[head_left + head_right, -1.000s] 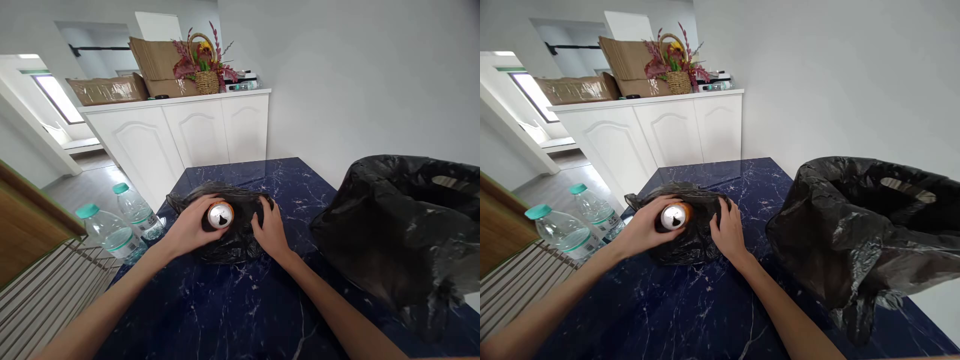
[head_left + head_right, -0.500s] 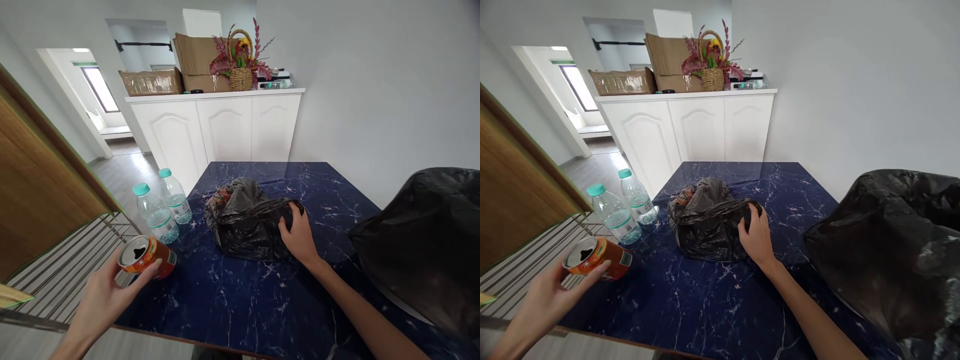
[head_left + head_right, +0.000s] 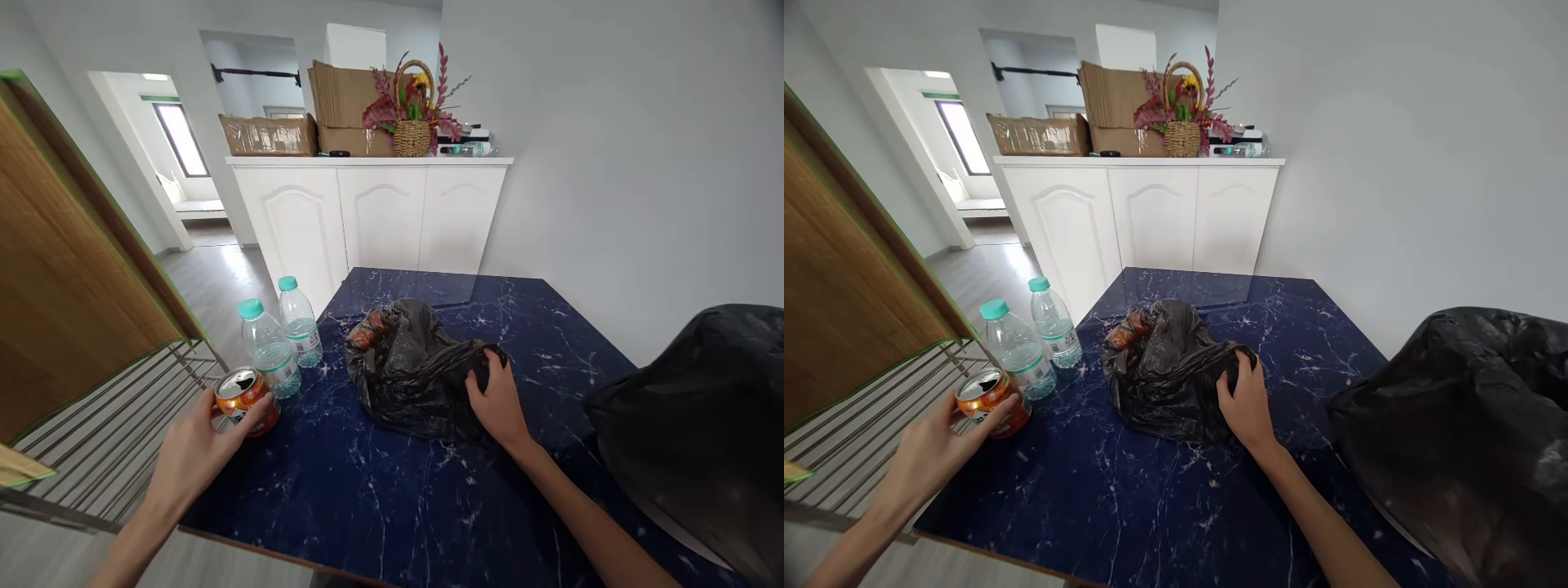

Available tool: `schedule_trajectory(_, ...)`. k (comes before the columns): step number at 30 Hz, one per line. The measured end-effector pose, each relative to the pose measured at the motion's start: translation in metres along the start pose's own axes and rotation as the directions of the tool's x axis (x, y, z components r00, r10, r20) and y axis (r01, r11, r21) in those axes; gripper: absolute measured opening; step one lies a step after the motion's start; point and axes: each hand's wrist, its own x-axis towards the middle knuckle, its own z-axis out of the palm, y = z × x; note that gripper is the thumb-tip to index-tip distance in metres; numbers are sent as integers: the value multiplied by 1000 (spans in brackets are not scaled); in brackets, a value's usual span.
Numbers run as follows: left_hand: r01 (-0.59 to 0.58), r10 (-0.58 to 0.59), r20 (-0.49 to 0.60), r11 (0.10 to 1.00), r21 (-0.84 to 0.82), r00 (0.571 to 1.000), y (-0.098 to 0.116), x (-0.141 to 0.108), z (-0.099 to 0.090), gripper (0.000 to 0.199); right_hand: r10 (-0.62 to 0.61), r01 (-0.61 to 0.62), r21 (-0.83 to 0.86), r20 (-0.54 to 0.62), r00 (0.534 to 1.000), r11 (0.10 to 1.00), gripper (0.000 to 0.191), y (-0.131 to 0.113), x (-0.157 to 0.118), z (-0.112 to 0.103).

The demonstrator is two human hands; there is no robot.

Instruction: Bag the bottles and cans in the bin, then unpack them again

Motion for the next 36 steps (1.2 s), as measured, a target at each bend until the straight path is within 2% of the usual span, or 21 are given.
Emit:
schedule_trajectory(4,15,-16,24,1000,18,1000,1,2,5,63,-13,13,4,-3,1000,1000,59,0,0,-1)
schedule_trajectory(5,-8,8,-7,1000,23,1000,1,1,7,69,-21,21,7,-7,1000,1000,58,-1,0,-1)
schedule_trajectory(7,-106,109,-171,994,28,979,3,-5,8,88,-41,41,12,-15,999,999,57,-2,0,-2)
schedule_trajectory(8,-169,171,-290,985,34,942,7,-11,9,95,-51,51,15,-19,999,999,56,-3,0,-2)
schedule_trajectory(9,-229,226,-410,972,42,884,12,-17,9,97,-62,62,20,-21,998,998,55,-4,0,-3)
schedule_trajectory(11,-356,317,-554,934,41,769,29,-33,10,80,-93,94,29,-20,995,995,52,-7,0,-4)
schedule_trajectory(12,-448,382,-543,894,12,748,42,-41,11,64,-116,117,33,-18,993,993,53,-9,0,-5)
schedule_trajectory(13,-551,465,-481,833,-46,743,57,-49,12,48,-144,144,34,-18,989,989,53,-11,1,-6)
schedule_trajectory(14,-655,579,-353,741,-149,735,74,-56,15,36,-175,176,35,-21,984,984,55,-13,1,-8)
schedule_trajectory(15,-698,676,-188,656,-286,712,93,-62,20,32,-210,211,34,-28,977,977,57,-14,2,-9)
schedule_trajectory(17,-669,785,46,556,-494,618,132,-67,34,41,-271,273,25,-56,961,962,61,-18,3,-12)
schedule_trajectory(18,-655,822,117,523,-545,558,151,-66,44,46,-295,297,19,-75,953,955,62,-19,4,-14)
schedule_trajectory(20,-681,865,181,484,-549,468,182,-56,68,49,-325,328,9,-115,939,945,63,-21,6,-17)
schedule_trajectory(21,-724,870,191,486,-489,455,194,-48,80,48,-333,337,8,-132,934,942,63,-21,7,-18)
schedule_trajectory(22,-766,857,200,515,-384,475,202,-38,93,48,-337,342,10,-144,930,940,63,-21,8,-19)
schedule_trajectory(23,-786,825,211,564,-254,524,208,-26,104,46,-338,344,13,-152,929,939,63,-22,9,-20)
schedule_trajectory(25,-751,758,197,648,-124,622,209,-2,121,45,-328,335,25,-151,932,942,63,-22,10,-20)
schedule_trajectory(27,-688,682,155,725,-19,715,203,22,128,45,-307,315,41,-134,942,948,64,-23,10,-19)
schedule_trajectory(29,-624,615,113,777,78,780,192,43,126,43,-297,305,50,-116,948,951,66,-25,10,-18)
schedule_trajectory(31,-584,577,92,797,152,812,181,59,120,39,-311,317,45,-111,944,947,66,-27,9,-16)
schedule_trajectory(36,-569,570,76,782,256,818,169,85,109,36,-371,376,40,-85,925,926,65,-31,6,-15)
